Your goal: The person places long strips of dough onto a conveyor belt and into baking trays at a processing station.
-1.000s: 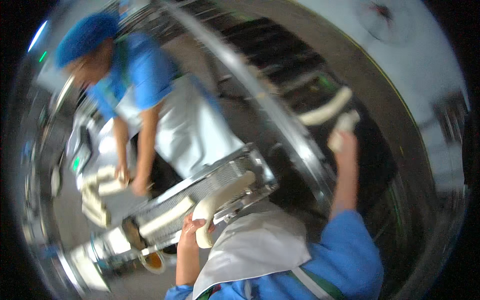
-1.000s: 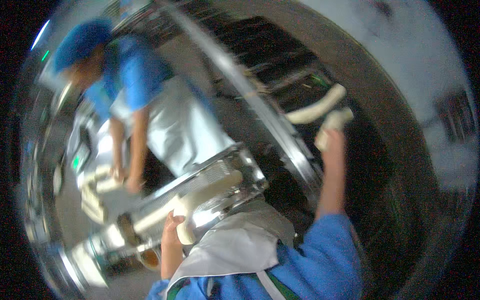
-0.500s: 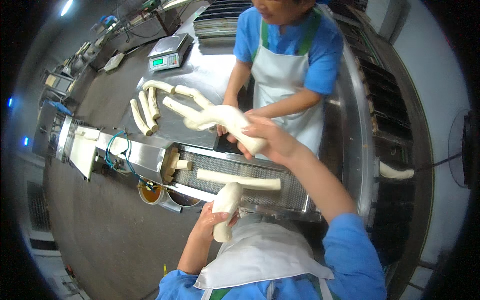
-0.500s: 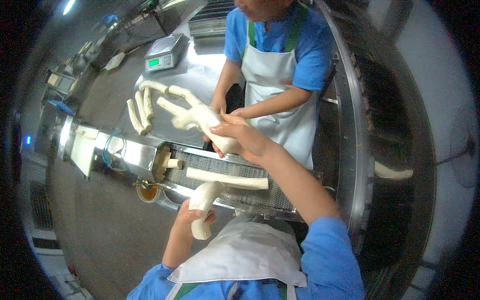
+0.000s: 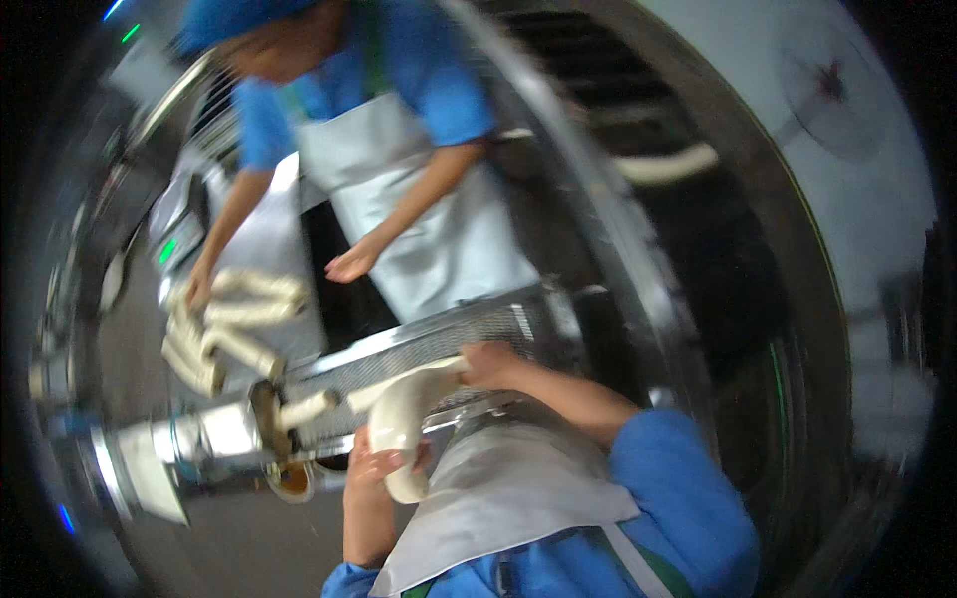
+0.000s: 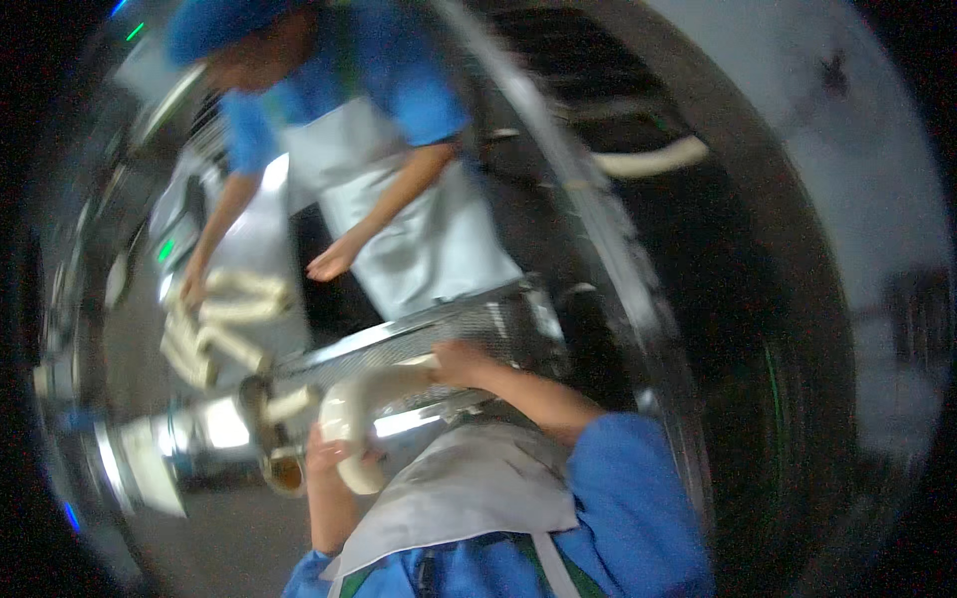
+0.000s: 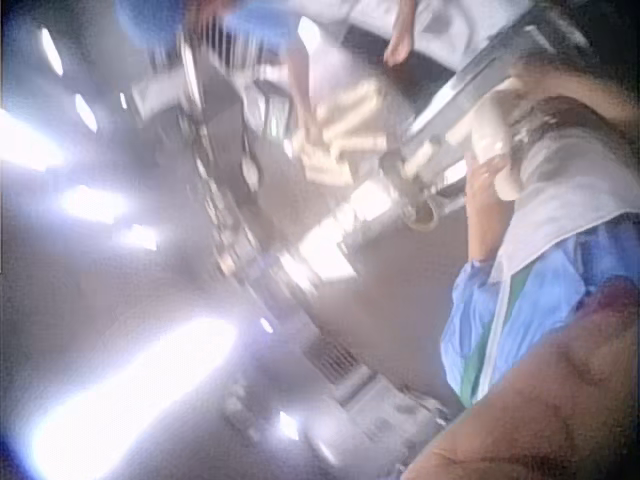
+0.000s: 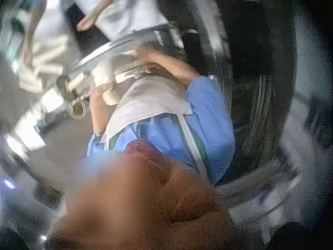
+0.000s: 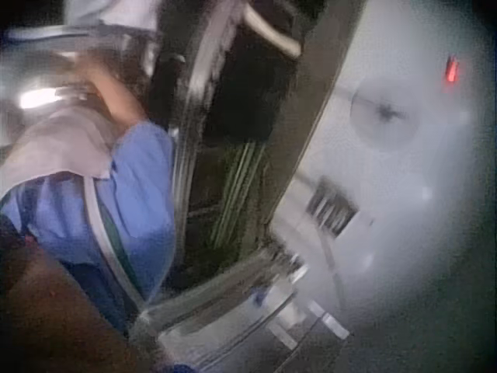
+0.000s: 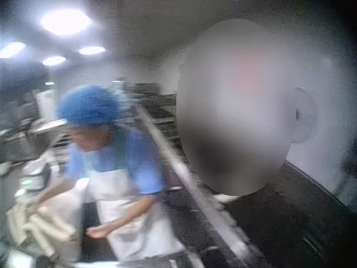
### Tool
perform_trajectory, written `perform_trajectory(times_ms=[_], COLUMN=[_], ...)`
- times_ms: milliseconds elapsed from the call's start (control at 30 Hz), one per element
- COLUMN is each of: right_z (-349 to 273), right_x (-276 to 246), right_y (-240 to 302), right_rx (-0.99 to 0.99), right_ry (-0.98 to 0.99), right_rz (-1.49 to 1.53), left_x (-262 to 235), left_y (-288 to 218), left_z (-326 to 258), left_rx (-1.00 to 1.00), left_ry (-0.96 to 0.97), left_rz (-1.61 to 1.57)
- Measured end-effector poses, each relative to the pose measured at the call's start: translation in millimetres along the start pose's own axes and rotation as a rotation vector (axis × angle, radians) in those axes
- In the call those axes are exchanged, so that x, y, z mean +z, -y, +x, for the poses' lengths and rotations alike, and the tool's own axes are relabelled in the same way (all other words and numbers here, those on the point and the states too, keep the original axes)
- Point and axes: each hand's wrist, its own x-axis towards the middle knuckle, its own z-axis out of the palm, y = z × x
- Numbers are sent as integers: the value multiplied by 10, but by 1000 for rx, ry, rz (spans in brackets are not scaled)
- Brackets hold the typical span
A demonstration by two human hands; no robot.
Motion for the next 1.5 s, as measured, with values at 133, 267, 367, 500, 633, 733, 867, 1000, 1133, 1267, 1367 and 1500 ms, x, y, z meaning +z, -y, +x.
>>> perform_trajectory(times_ms=[133,267,367,500,633,733,867,1000,1133,1267,1367,1500], right_z=[-581,-1957,-2841,-3119,-3006,-2532,-1756,-1660,-1611,-1882,-2159,-2487], right_x=[-309,-1348,-1982,-2025,-2294,-2211,-2270,-2265,-1991,-1840,-1812,-2067], right_y=[-497,-386,-254,-589,-1036,-1871,-2321,-2447,-2767,-2544,-2381,-3028], right_rx=[162,240,-123,-240,184,243,488,708,678,537,655,773], right_ry=[-51,-593,-775,-1423,-1533,-1493,-1445,-1519,-1683,-1624,-1795,-1958], right_rz=[749,1489,1312,991,1332,1822,1971,1670,1466,1312,1105,962], left_x=[415,1120,1965,3176,3981,4221,3572,3360,3529,3598,3764,4319], left_y=[-192,-421,-467,-187,59,532,1719,1878,1934,1847,2004,2423], left_z=[438,1024,1538,2004,2414,2876,4076,4296,4153,3872,3824,3740], left_rx=[102,154,67,19,106,17,276,661,584,539,671,946], left_ry=[299,596,668,1059,1200,1132,438,794,715,846,978,1174], left_rz=[1,-4,67,-86,231,599,1176,1591,1753,1833,1645,1388])
